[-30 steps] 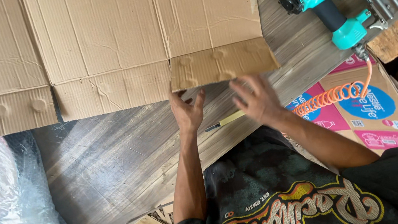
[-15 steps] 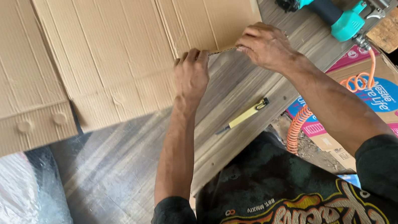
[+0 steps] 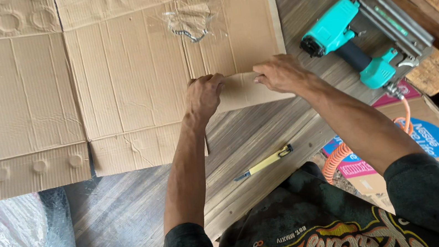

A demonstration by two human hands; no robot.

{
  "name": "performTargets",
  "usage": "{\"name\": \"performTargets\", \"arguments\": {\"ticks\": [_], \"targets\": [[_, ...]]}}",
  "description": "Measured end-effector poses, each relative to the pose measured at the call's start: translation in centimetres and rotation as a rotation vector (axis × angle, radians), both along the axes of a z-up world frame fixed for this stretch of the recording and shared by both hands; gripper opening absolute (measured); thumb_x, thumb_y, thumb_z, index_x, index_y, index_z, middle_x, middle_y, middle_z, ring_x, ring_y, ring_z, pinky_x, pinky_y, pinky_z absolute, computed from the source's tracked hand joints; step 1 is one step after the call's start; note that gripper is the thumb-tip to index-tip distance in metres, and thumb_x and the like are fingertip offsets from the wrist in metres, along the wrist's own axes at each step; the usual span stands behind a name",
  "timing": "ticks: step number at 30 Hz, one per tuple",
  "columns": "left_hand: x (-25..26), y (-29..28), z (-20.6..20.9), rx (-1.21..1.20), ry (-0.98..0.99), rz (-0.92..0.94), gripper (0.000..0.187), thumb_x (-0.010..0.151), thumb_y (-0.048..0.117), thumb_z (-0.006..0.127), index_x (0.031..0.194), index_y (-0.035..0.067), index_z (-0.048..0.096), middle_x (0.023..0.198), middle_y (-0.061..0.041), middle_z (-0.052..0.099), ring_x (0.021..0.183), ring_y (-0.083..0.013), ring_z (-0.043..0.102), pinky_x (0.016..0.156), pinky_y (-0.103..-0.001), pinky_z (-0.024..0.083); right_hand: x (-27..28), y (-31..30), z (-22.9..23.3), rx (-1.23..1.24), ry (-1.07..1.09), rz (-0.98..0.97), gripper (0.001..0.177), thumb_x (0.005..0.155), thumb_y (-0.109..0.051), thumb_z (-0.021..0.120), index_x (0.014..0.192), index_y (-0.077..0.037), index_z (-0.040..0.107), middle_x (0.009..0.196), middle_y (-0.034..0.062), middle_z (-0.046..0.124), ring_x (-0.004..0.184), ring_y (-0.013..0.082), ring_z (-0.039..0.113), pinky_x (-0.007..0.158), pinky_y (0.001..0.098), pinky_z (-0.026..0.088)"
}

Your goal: The person uses a utility knife to cut a large cardboard sheet on a wooden workbench. They make several straight cuts along pre-scored lines, then tear off the cut sections by hand. The cut pieces are set aside on the bench.

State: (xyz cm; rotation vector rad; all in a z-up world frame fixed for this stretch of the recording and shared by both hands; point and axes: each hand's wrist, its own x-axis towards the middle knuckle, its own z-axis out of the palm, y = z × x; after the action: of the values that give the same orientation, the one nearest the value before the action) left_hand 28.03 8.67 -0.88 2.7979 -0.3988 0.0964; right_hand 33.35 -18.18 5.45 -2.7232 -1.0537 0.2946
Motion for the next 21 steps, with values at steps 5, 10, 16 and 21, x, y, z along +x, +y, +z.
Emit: {"name": "performTargets", "arguments": {"ticks": [5, 10, 16, 21], "targets": [[1.2, 0.2, -1.8, -0.016, -0.019, -0.008, 0.009, 0.096, 0.027, 0.065, 0.104, 0.023, 0.066, 0.091, -0.002, 0.072, 0.091, -0.0256, 0.075, 0.087, -0.042, 0.056, 1.0, 0.0, -1.3, -0.001, -0.030, 0.030, 0.019, 0.101, -0.035, 0.058, 0.089, -0.021, 0.063, 0.074, 0.0028, 0.072, 0.074, 0.0296, 0.075, 0.064, 0.0449, 0.059], [0.8, -0.2, -2.2, 0.001, -0.094, -0.013, 0.006, 0.094, 0.027, 0.068, 0.099, 0.023, 0.066, 0.087, -0.001, 0.071, 0.090, -0.0241, 0.074, 0.087, -0.041, 0.055, 1.2, 0.5, -0.4, -0.005, 0.004, 0.020, 0.020, 0.100, -0.035, 0.061, 0.090, -0.019, 0.065, 0.075, 0.0044, 0.073, 0.075, 0.0298, 0.076, 0.065, 0.0442, 0.060], [0.0, -1.0, -3.5, 0.053, -0.400, 0.038, 0.006, 0.093, 0.031, 0.069, 0.092, 0.026, 0.066, 0.080, 0.004, 0.067, 0.081, -0.0185, 0.071, 0.081, -0.035, 0.053, 0.7, 2.2, 0.9, 0.011, 0.073, -0.018, 0.019, 0.099, -0.035, 0.062, 0.092, -0.019, 0.068, 0.071, 0.0068, 0.073, 0.073, 0.0317, 0.076, 0.066, 0.0469, 0.060], [-1.1, -1.8, -2.7, 0.066, -0.693, 0.052, 0.009, 0.097, 0.029, 0.063, 0.097, 0.020, 0.066, 0.088, 0.000, 0.065, 0.085, -0.0200, 0.067, 0.080, -0.035, 0.049, -1.0, 1.6, -2.0, -0.021, -0.104, -0.006, 0.019, 0.106, -0.036, 0.052, 0.097, -0.026, 0.065, 0.069, 0.0025, 0.071, 0.071, 0.0271, 0.077, 0.070, 0.0445, 0.061]]}}
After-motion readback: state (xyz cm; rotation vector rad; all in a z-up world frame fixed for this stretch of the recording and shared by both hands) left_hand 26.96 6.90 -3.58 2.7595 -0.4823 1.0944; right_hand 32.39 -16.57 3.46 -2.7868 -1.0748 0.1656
